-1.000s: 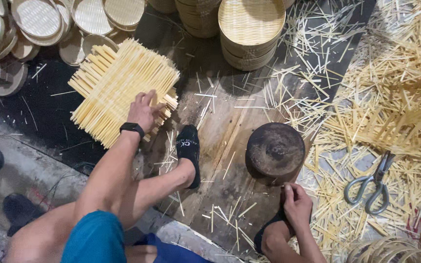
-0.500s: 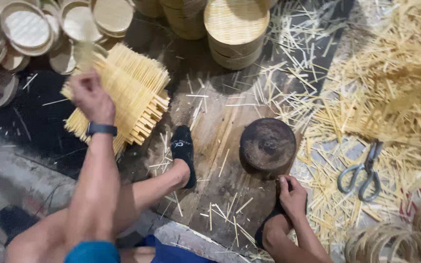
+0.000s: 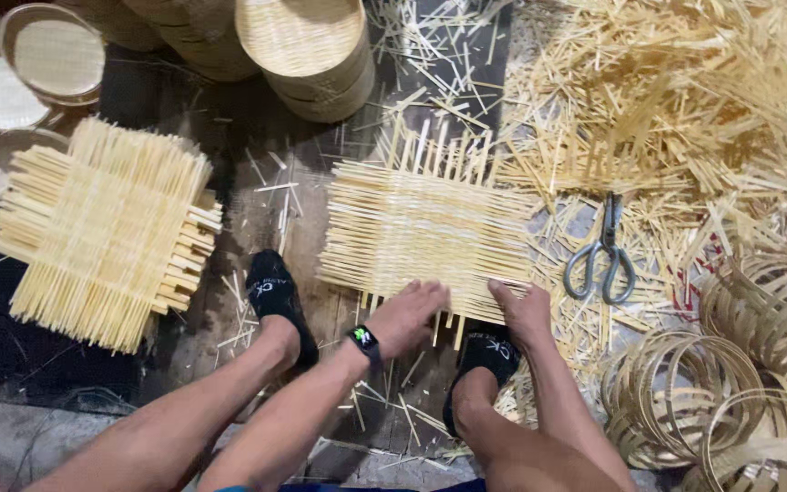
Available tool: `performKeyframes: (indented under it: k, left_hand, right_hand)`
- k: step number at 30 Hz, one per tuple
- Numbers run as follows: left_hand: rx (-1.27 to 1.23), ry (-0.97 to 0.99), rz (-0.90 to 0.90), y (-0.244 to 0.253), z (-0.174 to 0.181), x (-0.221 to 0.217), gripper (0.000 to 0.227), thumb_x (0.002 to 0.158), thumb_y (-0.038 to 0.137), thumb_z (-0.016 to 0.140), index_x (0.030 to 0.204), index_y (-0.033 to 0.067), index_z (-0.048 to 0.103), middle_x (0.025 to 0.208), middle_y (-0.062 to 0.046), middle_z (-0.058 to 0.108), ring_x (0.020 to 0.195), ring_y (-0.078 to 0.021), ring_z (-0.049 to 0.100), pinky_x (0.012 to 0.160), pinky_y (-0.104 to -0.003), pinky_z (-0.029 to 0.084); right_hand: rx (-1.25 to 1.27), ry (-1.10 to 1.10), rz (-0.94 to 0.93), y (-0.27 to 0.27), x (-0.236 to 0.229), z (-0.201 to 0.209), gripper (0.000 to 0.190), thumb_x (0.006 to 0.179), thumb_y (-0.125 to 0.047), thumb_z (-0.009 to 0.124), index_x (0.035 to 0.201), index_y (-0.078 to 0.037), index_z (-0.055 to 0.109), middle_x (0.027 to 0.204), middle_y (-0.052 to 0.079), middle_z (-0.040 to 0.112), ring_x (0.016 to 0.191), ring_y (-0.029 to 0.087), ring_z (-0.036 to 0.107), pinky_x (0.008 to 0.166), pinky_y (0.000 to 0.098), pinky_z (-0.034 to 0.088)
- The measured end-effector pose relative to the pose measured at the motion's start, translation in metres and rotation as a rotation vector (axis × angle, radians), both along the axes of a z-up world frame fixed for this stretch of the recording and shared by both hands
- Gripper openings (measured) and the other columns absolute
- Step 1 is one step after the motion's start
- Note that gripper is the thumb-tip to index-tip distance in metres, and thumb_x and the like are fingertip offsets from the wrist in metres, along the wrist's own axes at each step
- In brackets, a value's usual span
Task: The person trims excess bamboo strips using shears and weaves them into circular basket components by hand.
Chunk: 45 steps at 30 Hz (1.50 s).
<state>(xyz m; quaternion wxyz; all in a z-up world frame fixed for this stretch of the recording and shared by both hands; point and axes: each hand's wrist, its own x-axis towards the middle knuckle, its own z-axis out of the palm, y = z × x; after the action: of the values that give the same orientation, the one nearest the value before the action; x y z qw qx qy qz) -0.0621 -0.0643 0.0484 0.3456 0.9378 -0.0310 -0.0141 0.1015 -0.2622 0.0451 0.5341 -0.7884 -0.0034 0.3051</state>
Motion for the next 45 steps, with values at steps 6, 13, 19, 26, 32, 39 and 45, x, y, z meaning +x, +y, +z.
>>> performKeyframes:
  k: [6, 13, 19, 26, 32, 39, 45]
  left_hand:
    - [0.096, 0.024, 0.615, 0.051, -0.013, 0.012, 0.069, 0.089, 0.032, 0.079, 0.142, -0.0037, 0.052, 0.145, -0.026, 0.054, 0.138, -0.0388, 0.048, 0.120, -0.048, 0.033]
    - [0.106, 0.005, 0.695, 0.052, -0.025, 0.015, 0.078, 0.071, 0.030, 0.090, 0.133, -0.0042, 0.060, 0.140, -0.024, 0.061, 0.135, -0.0377, 0.054, 0.115, -0.043, 0.041]
    - [0.011, 0.007, 0.759, 0.054, -0.026, 0.015, 0.080, 0.068, 0.034, 0.091, 0.133, -0.0024, 0.062, 0.139, -0.021, 0.062, 0.133, -0.0353, 0.056, 0.113, -0.041, 0.043]
    - [0.141, -0.004, 0.686, 0.045, -0.014, 0.010, 0.082, 0.069, 0.038, 0.090, 0.133, -0.0041, 0.061, 0.138, -0.022, 0.062, 0.134, -0.0363, 0.053, 0.113, -0.043, 0.041]
    - [0.270, 0.178, 0.579, 0.042, -0.007, 0.014, 0.074, 0.084, 0.034, 0.084, 0.143, -0.0025, 0.057, 0.148, -0.023, 0.049, 0.141, -0.0383, 0.042, 0.122, -0.054, 0.030]
    - [0.255, 0.124, 0.083, 0.052, -0.015, 0.032, 0.071, 0.069, 0.019, 0.080, 0.137, 0.0244, 0.063, 0.161, -0.022, 0.033, 0.150, -0.0470, 0.023, 0.121, -0.056, 0.020]
    - [0.355, 0.100, 0.080, 0.049, -0.002, 0.030, 0.076, 0.063, 0.031, 0.084, 0.137, 0.0258, 0.066, 0.161, -0.022, 0.037, 0.151, -0.0447, 0.030, 0.121, -0.057, 0.027]
  right_hand:
    - [-0.041, 0.046, 0.026, 0.003, 0.001, 0.003, 0.031, 0.086, -0.020, 0.080, 0.108, 0.003, 0.077, 0.094, 0.009, 0.077, 0.081, 0.016, 0.067, 0.074, 0.0325, 0.054]
    - [-0.270, -0.844, 0.307, 0.035, -0.022, 0.042, 0.052, 0.080, -0.021, 0.082, 0.122, 0.004, 0.064, 0.110, 0.020, 0.062, 0.108, 0.036, 0.057, 0.097, 0.0500, 0.043]
    - [-0.245, -0.783, 0.307, 0.055, -0.022, 0.005, 0.062, 0.079, -0.030, 0.084, 0.127, 0.004, 0.063, 0.124, 0.022, 0.061, 0.116, 0.036, 0.056, 0.101, 0.0485, 0.043]
    - [-0.309, -0.871, 0.358, 0.045, -0.034, 0.011, 0.062, 0.079, -0.028, 0.085, 0.127, 0.005, 0.064, 0.112, 0.021, 0.060, 0.107, 0.037, 0.055, 0.094, 0.0494, 0.042]
    - [-0.278, -0.915, 0.364, 0.048, -0.031, 0.019, 0.057, 0.078, -0.024, 0.084, 0.125, 0.003, 0.065, 0.111, 0.018, 0.062, 0.108, 0.036, 0.056, 0.093, 0.0486, 0.043]
    - [-0.224, -0.892, 0.326, 0.046, -0.026, 0.015, 0.055, 0.075, -0.024, 0.084, 0.121, 0.001, 0.066, 0.116, 0.020, 0.062, 0.111, 0.041, 0.056, 0.097, 0.0514, 0.045]
    - [-0.186, -0.903, 0.098, -0.026, -0.006, 0.046, 0.048, 0.083, -0.019, 0.080, 0.126, -0.003, 0.066, 0.120, 0.019, 0.063, 0.117, 0.038, 0.057, 0.104, 0.0478, 0.045]
